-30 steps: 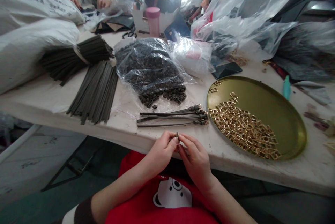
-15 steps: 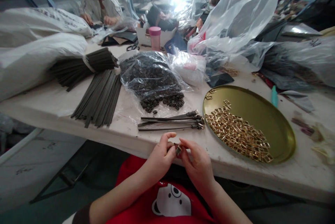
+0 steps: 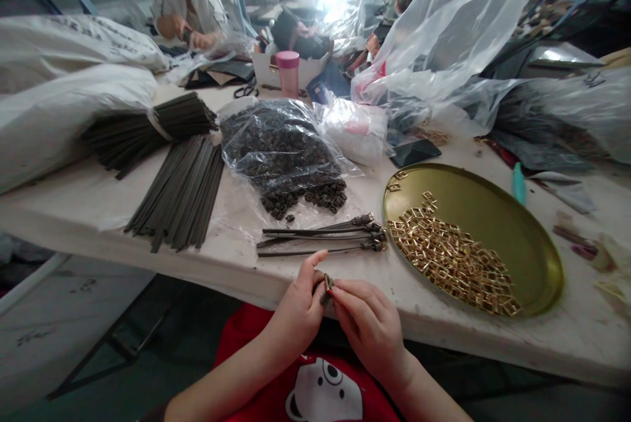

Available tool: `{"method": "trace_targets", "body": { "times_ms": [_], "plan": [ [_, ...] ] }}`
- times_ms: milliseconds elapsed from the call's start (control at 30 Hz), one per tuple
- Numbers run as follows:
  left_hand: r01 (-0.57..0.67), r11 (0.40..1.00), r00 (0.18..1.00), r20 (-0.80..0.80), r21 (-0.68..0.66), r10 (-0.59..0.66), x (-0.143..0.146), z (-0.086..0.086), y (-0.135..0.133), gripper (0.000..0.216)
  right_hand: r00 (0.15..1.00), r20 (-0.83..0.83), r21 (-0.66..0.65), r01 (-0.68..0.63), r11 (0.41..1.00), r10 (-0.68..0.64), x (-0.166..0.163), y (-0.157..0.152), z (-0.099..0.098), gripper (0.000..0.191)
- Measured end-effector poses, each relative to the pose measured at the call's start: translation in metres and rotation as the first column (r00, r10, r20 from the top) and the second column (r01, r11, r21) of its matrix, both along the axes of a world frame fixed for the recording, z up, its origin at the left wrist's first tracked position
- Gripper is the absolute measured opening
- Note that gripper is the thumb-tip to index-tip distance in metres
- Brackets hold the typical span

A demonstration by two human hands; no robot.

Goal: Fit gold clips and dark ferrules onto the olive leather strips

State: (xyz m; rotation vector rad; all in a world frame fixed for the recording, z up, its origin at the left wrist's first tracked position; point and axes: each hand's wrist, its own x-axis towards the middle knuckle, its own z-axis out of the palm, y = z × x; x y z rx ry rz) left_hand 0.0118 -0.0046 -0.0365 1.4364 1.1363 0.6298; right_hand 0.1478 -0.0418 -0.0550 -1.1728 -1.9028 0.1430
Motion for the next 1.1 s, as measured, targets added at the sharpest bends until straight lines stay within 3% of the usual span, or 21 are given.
{"method": "trace_targets", "body": {
  "times_ms": [333,533,667,800,933,1100],
  "plan": [
    [0.050,0.998,0.999,0.016,-0.039,-0.049,0.001,-0.007,0.003,0.048,0.999,-0.033,-0.029,-0.032,0.999,0.031,0.003,0.012,-0.004,0.023],
    [0.005,0.996,1.000,0.012,-0.094,-0.004,0.005,-0.005,0.008,0.050,1.000,0.008,0.042,0.007,0.999,-0.007,0.008,0.020,-0.011,0.017],
    [0.095,0.994,0.993,-0.072,0.050,-0.091,0.002,0.002,0.010,0.047,1.000,-0.019,0.025,0.014,1.000,-0.013,0.009,0.023,-0.013,0.021],
    [0.226,0.946,0.974,-0.089,0.233,-0.210,-0.003,0.000,0.010,0.043,0.986,-0.153,-0.092,0.057,0.994,-0.071,0.008,0.021,-0.009,0.021],
    [0.213,0.917,0.976,-0.041,0.338,-0.212,-0.006,0.000,0.009,0.039,0.931,-0.305,-0.271,0.118,0.955,-0.202,0.007,0.015,-0.003,0.018],
    [0.200,0.901,0.976,0.004,0.384,-0.218,-0.006,0.009,0.008,0.029,0.844,-0.488,-0.418,-0.002,0.909,-0.222,0.007,0.011,-0.001,0.023]
  ]
}}
